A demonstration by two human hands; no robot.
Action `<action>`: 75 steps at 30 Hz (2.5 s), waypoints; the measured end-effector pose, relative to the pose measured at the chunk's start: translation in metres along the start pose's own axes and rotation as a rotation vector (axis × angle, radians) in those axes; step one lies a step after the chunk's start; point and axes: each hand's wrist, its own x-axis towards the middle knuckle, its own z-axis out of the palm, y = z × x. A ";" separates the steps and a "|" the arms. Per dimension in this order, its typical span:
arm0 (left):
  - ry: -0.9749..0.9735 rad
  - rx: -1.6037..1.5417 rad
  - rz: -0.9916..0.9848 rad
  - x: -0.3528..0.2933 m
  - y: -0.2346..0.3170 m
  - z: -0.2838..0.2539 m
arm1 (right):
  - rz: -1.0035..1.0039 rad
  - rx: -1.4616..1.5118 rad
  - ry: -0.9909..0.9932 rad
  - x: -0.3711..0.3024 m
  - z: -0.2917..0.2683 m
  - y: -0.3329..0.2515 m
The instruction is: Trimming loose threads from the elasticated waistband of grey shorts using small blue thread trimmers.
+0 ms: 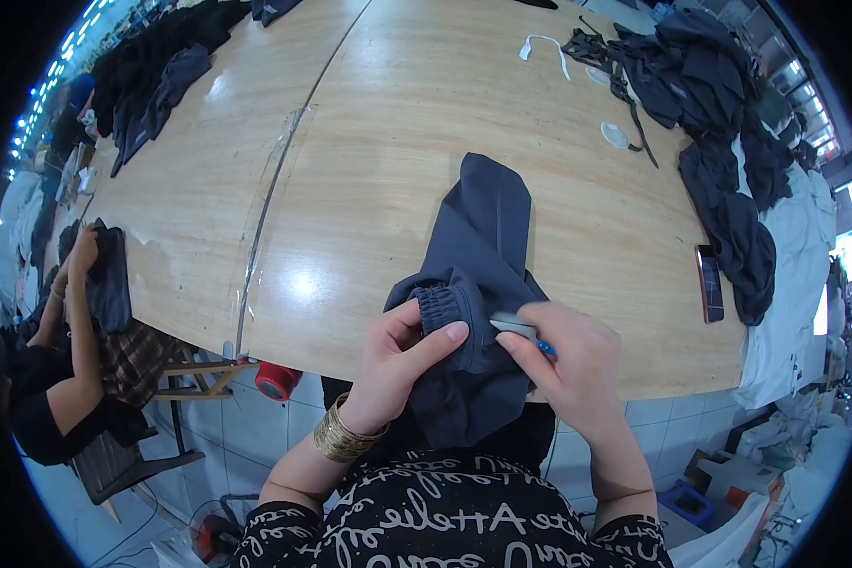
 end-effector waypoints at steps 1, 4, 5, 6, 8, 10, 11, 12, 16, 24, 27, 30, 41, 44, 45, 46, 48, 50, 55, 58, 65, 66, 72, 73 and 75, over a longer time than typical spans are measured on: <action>0.004 -0.006 -0.006 0.000 0.001 0.000 | 0.129 0.124 0.022 0.002 -0.002 -0.002; -0.016 0.000 0.009 -0.001 0.000 0.002 | 0.290 0.396 0.055 0.004 0.003 -0.004; -0.018 0.000 0.010 0.000 0.000 0.004 | 0.320 0.546 0.064 0.004 0.006 -0.003; 0.004 0.131 0.067 0.000 0.000 0.006 | 0.319 0.546 0.065 0.004 0.010 -0.003; 0.027 0.262 0.126 0.001 -0.001 0.006 | 0.329 0.580 -0.087 0.001 0.015 -0.003; 0.068 0.252 0.113 0.005 -0.003 -0.001 | 0.317 0.571 -0.119 0.000 0.013 -0.003; 0.073 0.251 0.119 0.007 -0.003 -0.005 | 0.310 0.559 -0.149 0.000 0.013 -0.003; 0.070 0.237 0.118 0.009 -0.004 -0.009 | 0.303 0.560 -0.153 0.000 0.013 -0.004; 0.109 0.250 0.119 0.010 0.005 -0.015 | 0.369 0.606 -0.123 -0.004 0.018 -0.004; 0.158 0.458 0.194 0.017 0.036 -0.044 | 0.040 0.138 0.056 -0.017 0.039 0.001; 0.159 0.514 0.213 0.012 0.047 -0.045 | 0.030 0.086 0.118 -0.021 0.043 0.002; 0.163 0.518 0.231 0.008 0.052 -0.046 | 0.104 0.026 0.160 -0.025 0.046 0.009; 0.007 0.436 0.791 0.077 0.144 -0.028 | -0.148 -0.196 0.657 0.117 -0.026 0.038; -0.085 0.389 0.981 0.057 0.171 -0.003 | -0.243 -0.126 0.820 0.118 -0.067 0.003; -0.066 0.446 0.972 0.043 0.173 -0.004 | -0.275 -0.120 0.820 0.114 -0.068 -0.002; -0.074 0.398 0.973 0.041 0.165 -0.009 | -0.281 -0.110 0.814 0.107 -0.063 0.001; 0.010 0.413 0.820 0.031 0.136 -0.020 | -0.360 -0.168 0.555 0.085 -0.049 0.021; 0.110 0.540 0.602 0.026 0.084 -0.040 | -0.264 -0.105 0.417 0.055 -0.014 0.050; 0.079 1.207 0.238 -0.004 -0.034 -0.077 | 0.133 -0.114 -0.111 -0.018 0.039 0.086; -0.249 0.931 0.252 -0.011 -0.041 -0.092 | 0.344 -0.067 -0.215 -0.037 0.030 0.096; 0.544 0.829 0.379 0.053 0.005 -0.163 | 0.307 0.095 -0.064 0.012 0.033 0.050; 0.554 0.828 0.377 0.065 0.004 -0.171 | 0.237 0.204 -0.073 0.024 0.043 0.035; 0.424 1.006 0.165 0.085 0.008 -0.159 | 0.135 0.316 -0.203 0.046 0.102 -0.005; 0.424 1.003 0.161 0.086 0.006 -0.159 | 0.154 0.380 -0.168 0.050 0.112 -0.005; 0.370 0.963 0.180 0.084 0.002 -0.163 | 0.175 0.451 -0.142 0.065 0.133 -0.001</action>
